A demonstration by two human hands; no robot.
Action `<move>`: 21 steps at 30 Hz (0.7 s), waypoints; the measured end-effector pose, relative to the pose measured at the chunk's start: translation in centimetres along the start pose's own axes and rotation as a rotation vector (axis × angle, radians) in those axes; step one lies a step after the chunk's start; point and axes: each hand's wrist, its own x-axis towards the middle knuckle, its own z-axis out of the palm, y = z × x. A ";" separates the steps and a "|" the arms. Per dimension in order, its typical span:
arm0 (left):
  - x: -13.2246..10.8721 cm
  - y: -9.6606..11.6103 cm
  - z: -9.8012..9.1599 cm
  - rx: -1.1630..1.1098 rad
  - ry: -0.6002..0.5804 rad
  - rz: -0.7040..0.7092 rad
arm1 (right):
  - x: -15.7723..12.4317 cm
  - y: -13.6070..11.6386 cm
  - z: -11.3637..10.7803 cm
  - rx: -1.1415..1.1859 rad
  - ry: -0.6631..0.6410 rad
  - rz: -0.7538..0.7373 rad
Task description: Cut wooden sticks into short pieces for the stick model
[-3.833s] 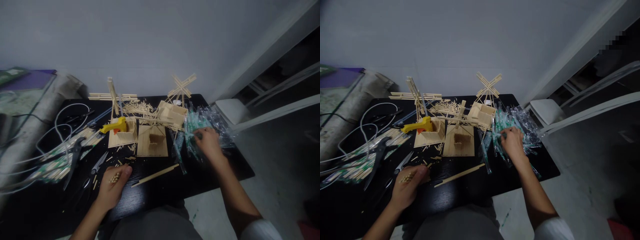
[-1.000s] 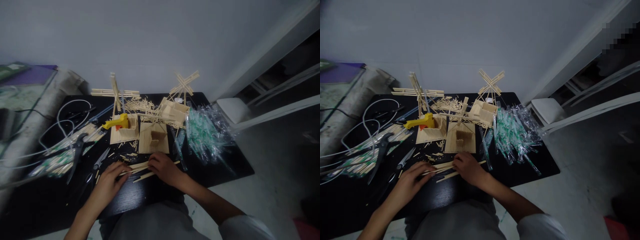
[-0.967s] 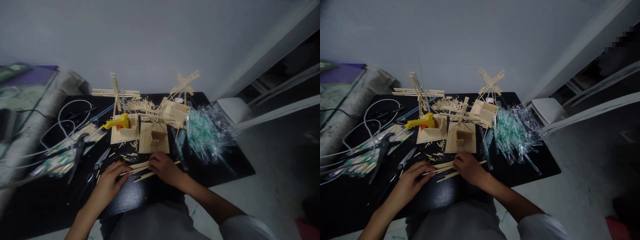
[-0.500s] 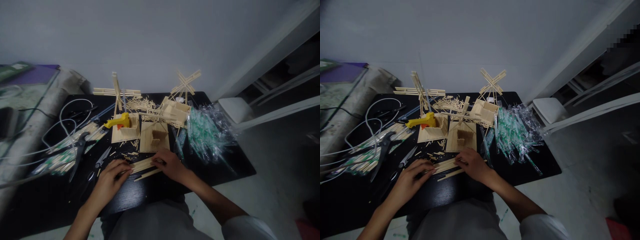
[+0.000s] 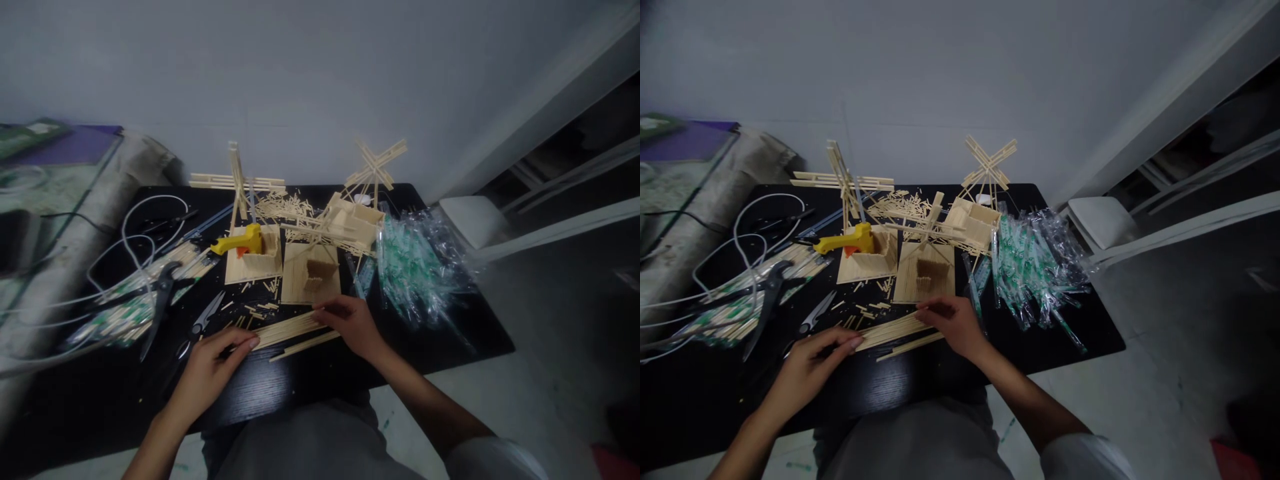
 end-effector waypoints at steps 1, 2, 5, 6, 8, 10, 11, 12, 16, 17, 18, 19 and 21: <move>0.0 0.1 0.3 -0.012 -0.016 0.000 | 0.1 0.0 0.3 0.044 0.014 0.017; -0.1 0.3 0.5 -0.024 -0.034 -0.004 | 0.1 -0.1 0.5 0.078 0.031 0.020; -0.2 0.6 1.0 -0.045 -0.081 -0.017 | 0.3 -0.1 1.2 0.121 0.079 -0.002; -0.2 0.6 1.0 -0.045 -0.083 -0.022 | 0.2 0.0 1.3 0.113 0.084 -0.008; -0.3 0.5 0.6 -0.044 -0.027 -0.043 | -0.1 0.4 1.5 0.060 0.067 -0.012; -0.4 0.3 -0.2 -0.050 0.093 -0.095 | -0.6 0.8 1.7 -0.043 0.013 -0.028; -0.4 0.3 -0.7 -0.054 0.161 -0.130 | -0.9 1.0 1.7 -0.103 -0.023 -0.047; -0.5 0.2 -1.2 -0.057 0.218 -0.172 | -1.2 1.2 1.8 -0.161 -0.062 -0.073; -0.9 0.0 -2.3 -0.072 0.339 -0.266 | -2.1 1.9 1.8 -0.341 -0.191 -0.203; -1.0 -0.1 -2.5 -0.089 0.352 -0.278 | -2.2 2.1 1.8 -0.385 -0.204 -0.246; -1.1 -0.3 -2.5 -0.112 0.367 -0.289 | -2.3 2.3 1.7 -0.435 -0.216 -0.301; -1.2 -0.5 -2.6 -0.137 0.388 -0.301 | -2.3 2.5 1.6 -0.492 -0.230 -0.366; -1.5 -1.0 -2.8 -0.199 0.451 -0.328 | -2.2 3.0 1.2 -0.628 -0.270 -0.493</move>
